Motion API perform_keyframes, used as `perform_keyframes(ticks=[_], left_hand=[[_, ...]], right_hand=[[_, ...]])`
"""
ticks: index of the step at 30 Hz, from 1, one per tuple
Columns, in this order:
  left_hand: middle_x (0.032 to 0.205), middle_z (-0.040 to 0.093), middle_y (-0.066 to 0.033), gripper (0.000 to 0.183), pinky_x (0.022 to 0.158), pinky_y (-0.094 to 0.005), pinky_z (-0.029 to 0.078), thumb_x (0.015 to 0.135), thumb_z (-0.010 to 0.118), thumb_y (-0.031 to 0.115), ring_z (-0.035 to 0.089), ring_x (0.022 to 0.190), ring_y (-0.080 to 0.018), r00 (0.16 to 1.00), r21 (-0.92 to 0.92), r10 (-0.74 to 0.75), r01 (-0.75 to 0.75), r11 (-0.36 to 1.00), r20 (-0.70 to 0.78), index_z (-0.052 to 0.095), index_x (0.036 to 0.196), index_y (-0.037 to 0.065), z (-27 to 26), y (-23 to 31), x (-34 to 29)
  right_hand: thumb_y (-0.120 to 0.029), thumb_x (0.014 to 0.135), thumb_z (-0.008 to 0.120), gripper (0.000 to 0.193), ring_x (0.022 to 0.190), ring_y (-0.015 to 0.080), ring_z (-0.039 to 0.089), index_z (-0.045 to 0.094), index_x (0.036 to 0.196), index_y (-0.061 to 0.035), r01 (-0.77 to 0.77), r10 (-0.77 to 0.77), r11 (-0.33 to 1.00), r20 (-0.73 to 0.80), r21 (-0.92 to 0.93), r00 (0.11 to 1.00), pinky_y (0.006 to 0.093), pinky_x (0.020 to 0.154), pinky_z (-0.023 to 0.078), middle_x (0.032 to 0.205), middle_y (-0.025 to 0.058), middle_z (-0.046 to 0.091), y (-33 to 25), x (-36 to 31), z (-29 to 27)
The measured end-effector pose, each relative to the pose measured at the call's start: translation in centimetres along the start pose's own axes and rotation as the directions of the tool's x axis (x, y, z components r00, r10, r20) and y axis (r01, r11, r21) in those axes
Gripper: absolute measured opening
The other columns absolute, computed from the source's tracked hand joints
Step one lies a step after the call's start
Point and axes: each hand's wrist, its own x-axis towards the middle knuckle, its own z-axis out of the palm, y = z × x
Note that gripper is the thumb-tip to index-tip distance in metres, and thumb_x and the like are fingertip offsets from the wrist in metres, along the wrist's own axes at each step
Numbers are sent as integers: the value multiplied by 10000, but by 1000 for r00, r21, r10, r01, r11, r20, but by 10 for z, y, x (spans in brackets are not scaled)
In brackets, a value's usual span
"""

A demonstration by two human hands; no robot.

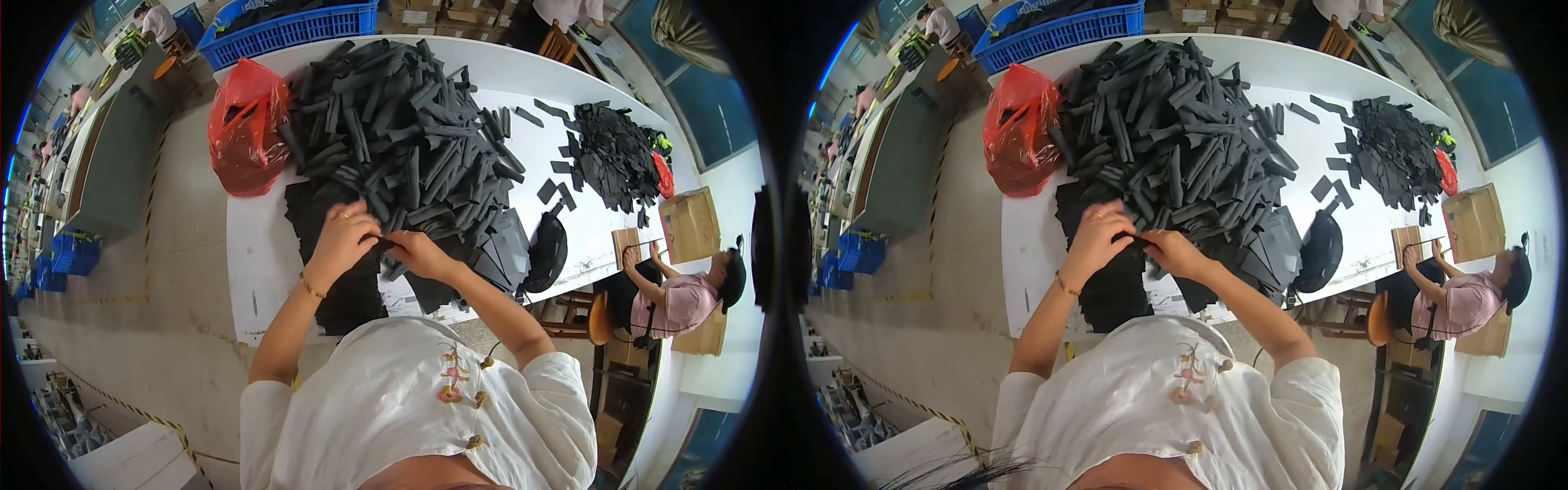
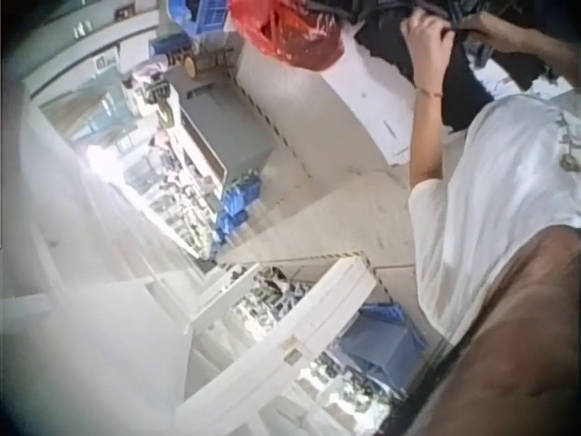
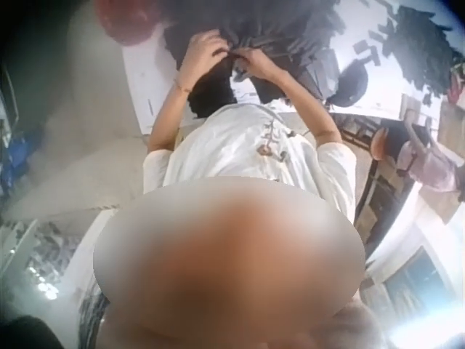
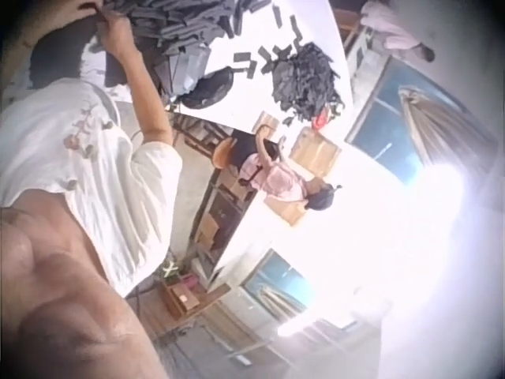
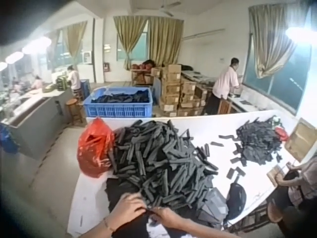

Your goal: The worker applies glue to small black foam strips using a wooden stick and organizes them on a table.

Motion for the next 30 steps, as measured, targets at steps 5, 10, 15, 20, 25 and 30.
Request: perform_keyframes(ticks=[5, 10, 15, 20, 25, 30], left_hand=[[1354, 468, -160, 549, 1032, -431, 379, 790, 748, 158, 450, 1255, -275, 745, -851, -492, -192, 490, -451, 524, 1265, -2, 18, -37, -24], [835, 678, -129, 250, 901, -391, 496, 889, 670, 176, 669, 899, -304, 739, -920, -667, -190, -342, 95, 636, 1032, -27, 79, -10, -21], [794, 675, -93, 245, 736, -358, 545, 891, 674, 197, 675, 772, -238, 636, -933, -759, -175, -314, 136, 648, 1016, -13, 59, 4, -19], [610, 588, -24, 219, 444, -259, 410, 884, 686, 211, 461, 428, -94, 542, -975, -840, -165, -151, 39, 670, 964, 7, 36, -23, -19], [499, 480, -2, 291, 374, -229, 248, 902, 664, 279, 336, 355, -71, 687, -945, -714, -126, -303, 137, 659, 999, 5, 55, -20, -16], [635, 594, -76, 352, 443, -268, 444, 925, 621, 338, 550, 502, -141, 504, -901, -860, -331, -279, 81, 628, 1053, 9, 53, 12, 10]], right_hand=[[-65, 874, 596, 272, 726, 93, 566, 592, 1123, 44, -361, 365, 853, 63, 378, 929, 268, 650, 459, 785, 81, 634, -10, -13, 9], [-32, 885, 579, 256, 656, 143, 573, 582, 1128, 49, -259, 303, 920, -117, 295, 946, 276, 599, 455, 767, 111, 626, -11, -1, 47], [-37, 903, 569, 169, 574, 172, 554, 592, 1050, 42, -108, 155, 986, -448, 129, 880, 297, 547, 443, 689, 160, 597, -30, 5, 75], [-41, 899, 580, 57, 581, 373, 591, 577, 888, 14, -332, 348, 935, -148, 122, 926, 381, 520, 456, 665, 212, 585, -34, -41, 71], [-60, 917, 575, 88, 538, 355, 571, 565, 860, 7, -301, 301, 953, -161, 21, 940, 390, 494, 445, 629, 204, 569, -42, -76, 47], [-65, 923, 563, 104, 488, 229, 566, 585, 869, 21, -426, 435, 900, -146, 95, 888, 342, 473, 431, 577, 145, 563, -39, -67, 28]])
